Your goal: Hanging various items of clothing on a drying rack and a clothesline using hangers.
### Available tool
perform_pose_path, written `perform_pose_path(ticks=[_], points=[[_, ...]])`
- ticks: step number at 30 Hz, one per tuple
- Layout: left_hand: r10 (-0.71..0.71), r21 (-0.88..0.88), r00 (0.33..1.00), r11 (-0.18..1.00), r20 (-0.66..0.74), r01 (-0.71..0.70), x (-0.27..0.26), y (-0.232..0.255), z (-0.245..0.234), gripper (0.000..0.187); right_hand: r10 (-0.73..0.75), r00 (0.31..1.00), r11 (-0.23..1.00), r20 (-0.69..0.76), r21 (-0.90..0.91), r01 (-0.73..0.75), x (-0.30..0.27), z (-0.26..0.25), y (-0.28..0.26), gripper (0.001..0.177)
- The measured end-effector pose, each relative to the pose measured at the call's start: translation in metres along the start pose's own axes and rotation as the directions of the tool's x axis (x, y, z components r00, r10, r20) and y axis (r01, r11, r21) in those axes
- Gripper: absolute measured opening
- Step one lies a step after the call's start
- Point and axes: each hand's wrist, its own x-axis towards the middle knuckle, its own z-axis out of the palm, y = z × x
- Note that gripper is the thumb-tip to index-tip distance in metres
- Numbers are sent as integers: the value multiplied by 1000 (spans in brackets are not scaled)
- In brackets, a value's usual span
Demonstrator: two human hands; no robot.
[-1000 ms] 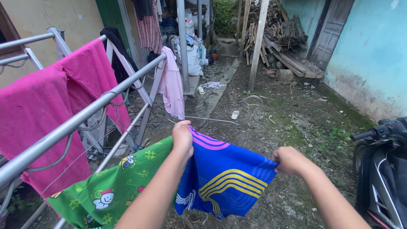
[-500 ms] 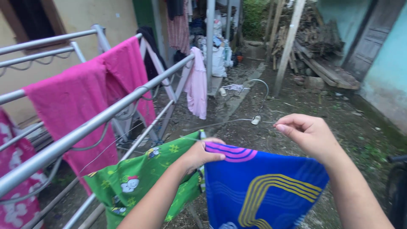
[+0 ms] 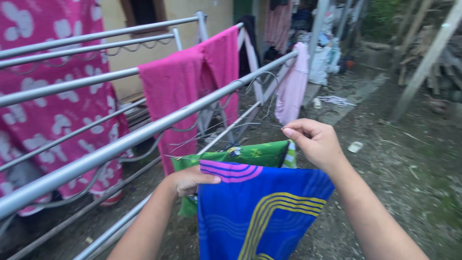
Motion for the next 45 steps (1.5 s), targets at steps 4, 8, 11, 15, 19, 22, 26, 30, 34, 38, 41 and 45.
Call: perform_pose_path(ticks=[4, 8, 11, 15, 19, 22, 26, 30, 34, 38, 41, 45], points=[[-19, -158, 966, 987, -258, -22, -46, -7, -25, 54, -50, 999, 994, 18, 99, 48, 20, 58, 4, 16], [-36, -112, 919, 994, -392, -8, -73, -27, -62, 46, -80, 996, 995, 34, 62, 78, 28, 105, -19, 17], [-106, 28, 793, 988, -600, 153, -88, -38, -66, 36, -79, 994, 996, 77, -45, 82, 26, 123, -32, 20], [-163, 223, 740, 892, -653, 394, -89, -62, -74, 33, -18, 974, 995, 224, -94, 40, 24, 131, -15, 21], [-74, 311, 725, 870, -685, 383, -84, -78, -72, 35, -60, 955, 997, 289, -35, 73, 21, 132, -9, 22], [-75, 286, 689, 874, -720, 393, -80, -91, -74, 34, -155, 953, 986, 261, -22, 167, 18, 133, 0, 22], [-111, 284, 575, 784, -811, 552, -75, -110, -86, 35, -387, 906, 911, 172, -85, 405, 16, 124, -11, 22], [-179, 365, 507, 502, -843, 784, -81, -121, -85, 47, -524, 852, 847, -11, -117, 519, 13, 116, -32, 19], [-80, 467, 534, 389, -842, 794, -89, -136, -83, 52, -472, 879, 881, -76, 8, 473, 5, 126, -44, 16], [-149, 353, 454, 439, -878, 826, -103, -103, -37, 47, -489, 869, 866, -77, 75, 494, -4, 133, -39, 14], [-228, 300, 404, 382, -886, 874, -115, -91, -23, 53, -468, 880, 877, -80, 84, 474, -4, 140, -36, 14], [-350, 231, 436, 495, -829, 837, -124, -60, -11, 54, -426, 896, 897, -121, 72, 436, -2, 142, -45, 15]])
